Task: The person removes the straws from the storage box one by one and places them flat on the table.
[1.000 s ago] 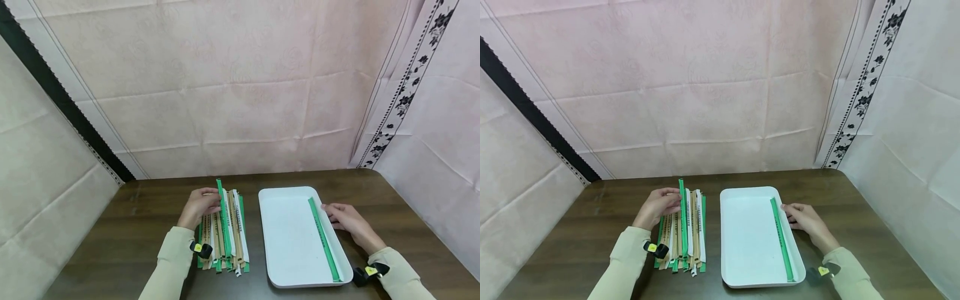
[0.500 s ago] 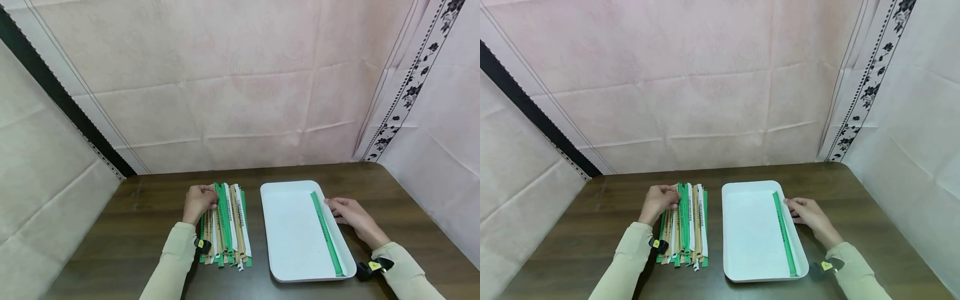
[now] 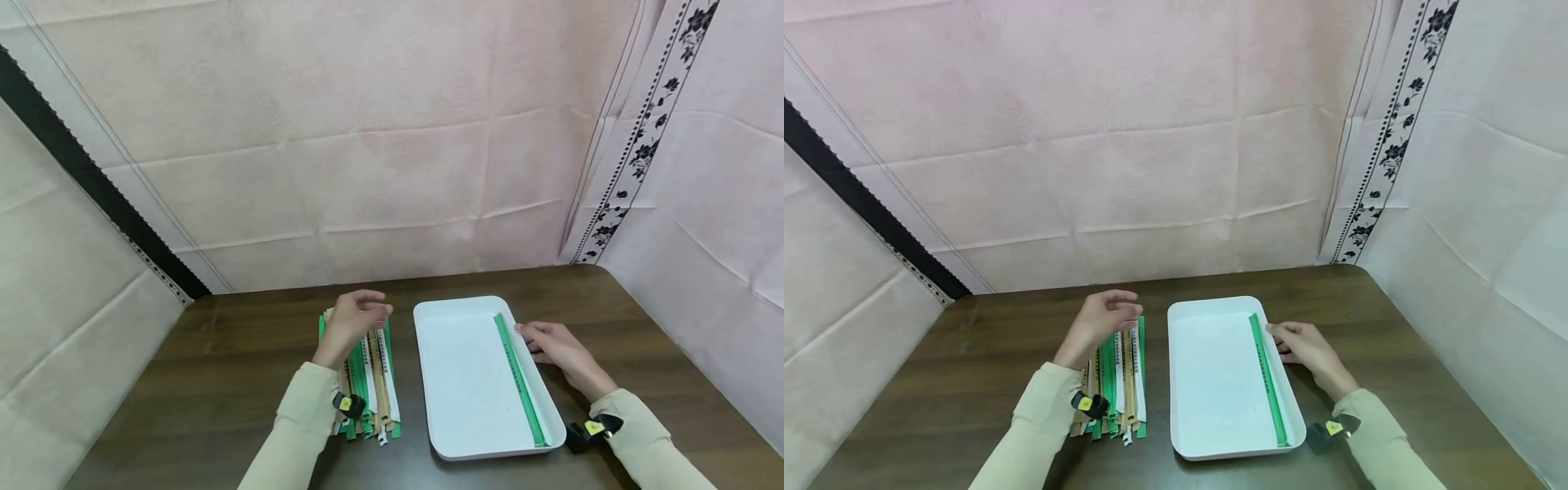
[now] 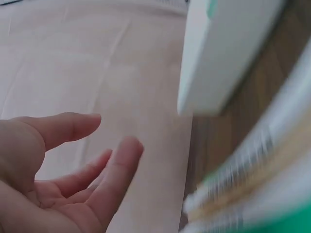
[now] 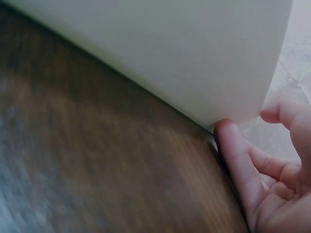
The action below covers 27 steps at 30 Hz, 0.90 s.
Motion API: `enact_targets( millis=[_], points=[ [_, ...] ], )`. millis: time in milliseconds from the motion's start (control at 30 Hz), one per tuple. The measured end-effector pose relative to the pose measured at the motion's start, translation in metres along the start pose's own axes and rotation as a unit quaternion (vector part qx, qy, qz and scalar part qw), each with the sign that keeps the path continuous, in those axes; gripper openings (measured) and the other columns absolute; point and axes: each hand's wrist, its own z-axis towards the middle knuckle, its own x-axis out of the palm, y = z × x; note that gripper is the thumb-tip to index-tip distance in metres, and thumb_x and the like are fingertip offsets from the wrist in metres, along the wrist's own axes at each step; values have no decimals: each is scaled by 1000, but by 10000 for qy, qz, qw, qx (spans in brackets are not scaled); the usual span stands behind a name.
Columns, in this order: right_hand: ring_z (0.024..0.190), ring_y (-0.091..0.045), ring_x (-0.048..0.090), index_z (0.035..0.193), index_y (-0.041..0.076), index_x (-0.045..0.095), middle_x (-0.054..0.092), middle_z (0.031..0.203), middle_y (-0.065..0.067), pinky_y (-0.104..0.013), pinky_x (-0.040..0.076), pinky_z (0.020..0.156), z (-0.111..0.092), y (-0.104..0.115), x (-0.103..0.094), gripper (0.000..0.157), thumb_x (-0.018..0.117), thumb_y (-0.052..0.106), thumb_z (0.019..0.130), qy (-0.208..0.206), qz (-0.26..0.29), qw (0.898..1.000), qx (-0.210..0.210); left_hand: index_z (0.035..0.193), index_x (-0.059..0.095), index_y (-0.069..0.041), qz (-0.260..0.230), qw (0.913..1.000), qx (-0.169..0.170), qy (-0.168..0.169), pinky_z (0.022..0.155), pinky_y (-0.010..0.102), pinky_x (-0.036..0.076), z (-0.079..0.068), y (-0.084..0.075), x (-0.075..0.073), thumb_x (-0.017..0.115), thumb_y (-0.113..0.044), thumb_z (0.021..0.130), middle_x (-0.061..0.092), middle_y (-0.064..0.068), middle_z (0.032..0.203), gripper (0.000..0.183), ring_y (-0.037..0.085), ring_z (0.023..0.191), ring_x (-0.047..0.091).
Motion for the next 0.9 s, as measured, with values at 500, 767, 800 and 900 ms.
enact_targets(
  millis=[500, 767, 800, 900],
  points=[
    [102, -21, 67, 143, -8, 56, 68, 123, -18, -37, 62, 91, 0, 1, -2, 68, 59, 50, 107, 15, 9, 10000, -12, 138, 63, -8, 967, 9874, -843, 923, 106, 54, 53, 13, -40, 111, 83, -37, 93, 70, 8, 116, 57, 19, 93, 75],
    [102, -21, 67, 142, -9, 57, 68, 126, -19, -38, 63, 91, -1, -1, -5, 65, 58, 47, 108, 22, -35, 10000, -22, 123, 67, -10, 1019, 9819, -1376, 812, 104, 52, 51, 14, -26, 166, 86, -28, 90, 69, 4, 91, 42, 21, 86, 70],
    [101, -21, 67, 141, -9, 58, 68, 125, -19, -38, 63, 91, -1, 0, -5, 65, 58, 47, 108, 31, -17, 10000, -43, 121, 67, -9, 1155, 9811, -1356, 762, 101, 50, 52, 13, -25, 171, 86, -27, 89, 67, 3, 89, 41, 21, 84, 68],
    [99, -19, 67, 140, -9, 58, 68, 124, -18, -38, 63, 89, -1, 0, -3, 62, 59, 45, 108, 35, 44, 10000, -79, 112, 67, -5, 1576, 9785, -1174, 633, 84, 41, 53, 9, -22, 182, 88, -26, 86, 64, 4, 80, 39, 20, 75, 61]
  ],
)
